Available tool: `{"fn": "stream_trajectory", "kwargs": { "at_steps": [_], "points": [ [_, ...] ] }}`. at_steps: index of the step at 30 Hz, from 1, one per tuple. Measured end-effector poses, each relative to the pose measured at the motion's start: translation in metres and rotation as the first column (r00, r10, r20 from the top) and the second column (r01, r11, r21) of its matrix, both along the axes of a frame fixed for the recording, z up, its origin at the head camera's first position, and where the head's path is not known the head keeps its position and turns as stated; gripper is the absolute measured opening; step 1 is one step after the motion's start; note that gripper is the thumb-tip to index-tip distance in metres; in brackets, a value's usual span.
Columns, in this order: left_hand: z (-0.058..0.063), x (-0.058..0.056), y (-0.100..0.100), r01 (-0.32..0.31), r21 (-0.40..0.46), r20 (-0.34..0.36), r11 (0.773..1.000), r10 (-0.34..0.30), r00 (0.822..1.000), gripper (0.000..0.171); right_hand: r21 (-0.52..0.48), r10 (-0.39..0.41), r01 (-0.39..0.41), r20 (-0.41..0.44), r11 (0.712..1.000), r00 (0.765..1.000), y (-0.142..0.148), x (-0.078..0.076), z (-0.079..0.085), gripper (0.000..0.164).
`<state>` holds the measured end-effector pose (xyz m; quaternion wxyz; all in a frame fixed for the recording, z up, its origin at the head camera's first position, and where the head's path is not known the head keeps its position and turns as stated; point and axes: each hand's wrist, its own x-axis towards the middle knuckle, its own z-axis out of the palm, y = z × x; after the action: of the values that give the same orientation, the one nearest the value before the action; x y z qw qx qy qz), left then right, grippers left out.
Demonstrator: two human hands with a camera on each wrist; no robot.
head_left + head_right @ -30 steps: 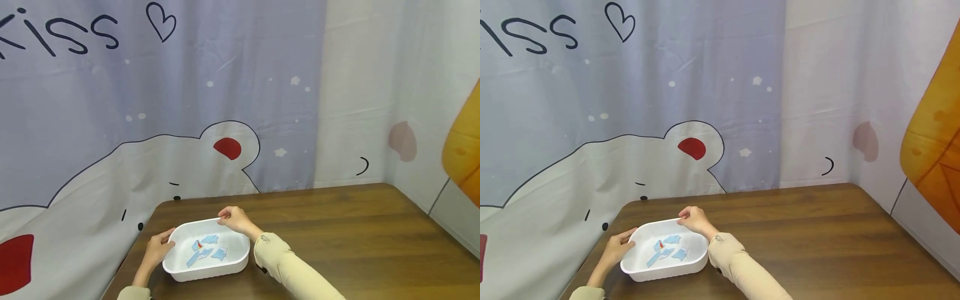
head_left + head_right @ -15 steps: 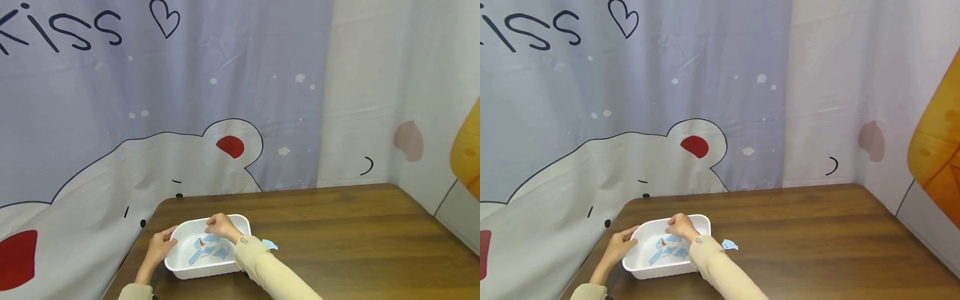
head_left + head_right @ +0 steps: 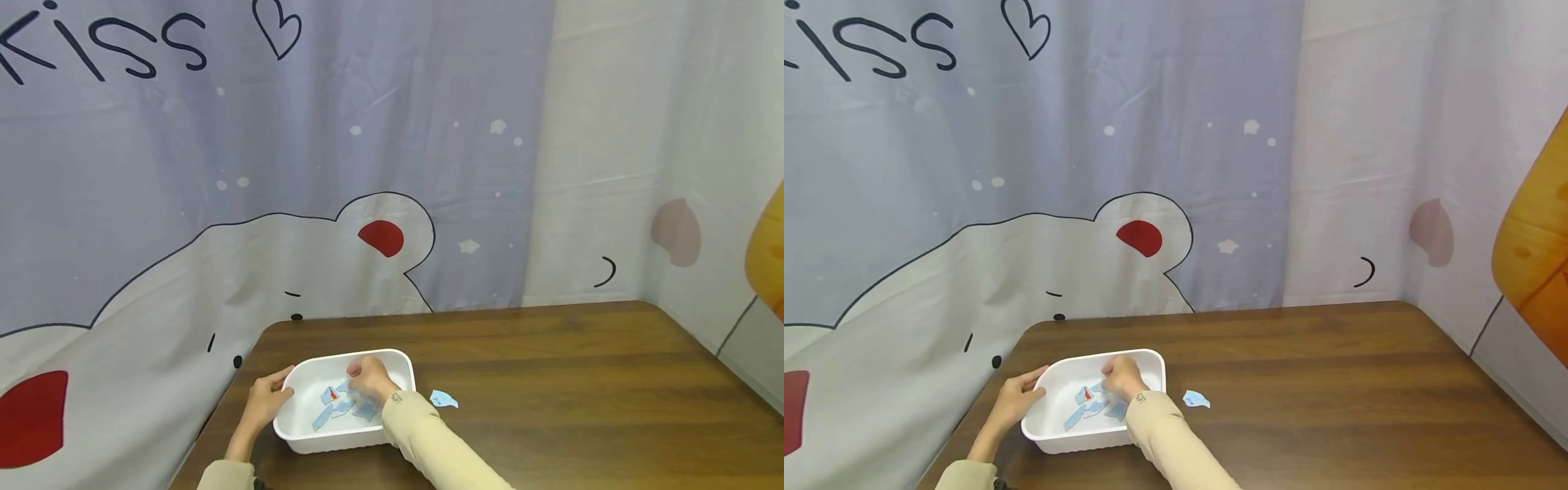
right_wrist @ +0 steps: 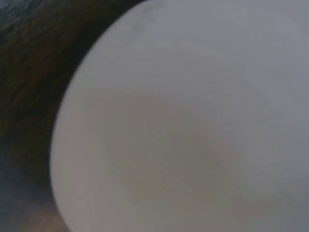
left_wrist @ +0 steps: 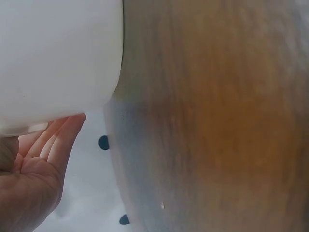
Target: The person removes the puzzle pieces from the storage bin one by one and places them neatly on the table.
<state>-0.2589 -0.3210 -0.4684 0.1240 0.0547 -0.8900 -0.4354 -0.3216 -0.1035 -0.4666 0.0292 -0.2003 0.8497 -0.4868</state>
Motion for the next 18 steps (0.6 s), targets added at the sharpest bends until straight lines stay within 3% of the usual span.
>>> {"fn": "stream_trajectory", "kwargs": {
  "at_steps": [11,18],
  "points": [
    [-0.0031,0.0015,-0.0015,-0.003,0.012,0.003,1.0,0.003,1.0,0.045,-0.007,0.055,-0.054,0.065,0.998,0.996,0.0094,0.0013,-0.0073,0.041],
    [-0.0008,-0.0003,-0.0012,-0.009,0.012,0.002,1.0,0.009,1.0,0.046,0.043,0.061,-0.062,0.009,0.997,0.998,0.0103,0.0001,-0.0066,0.034]
  ]
}}
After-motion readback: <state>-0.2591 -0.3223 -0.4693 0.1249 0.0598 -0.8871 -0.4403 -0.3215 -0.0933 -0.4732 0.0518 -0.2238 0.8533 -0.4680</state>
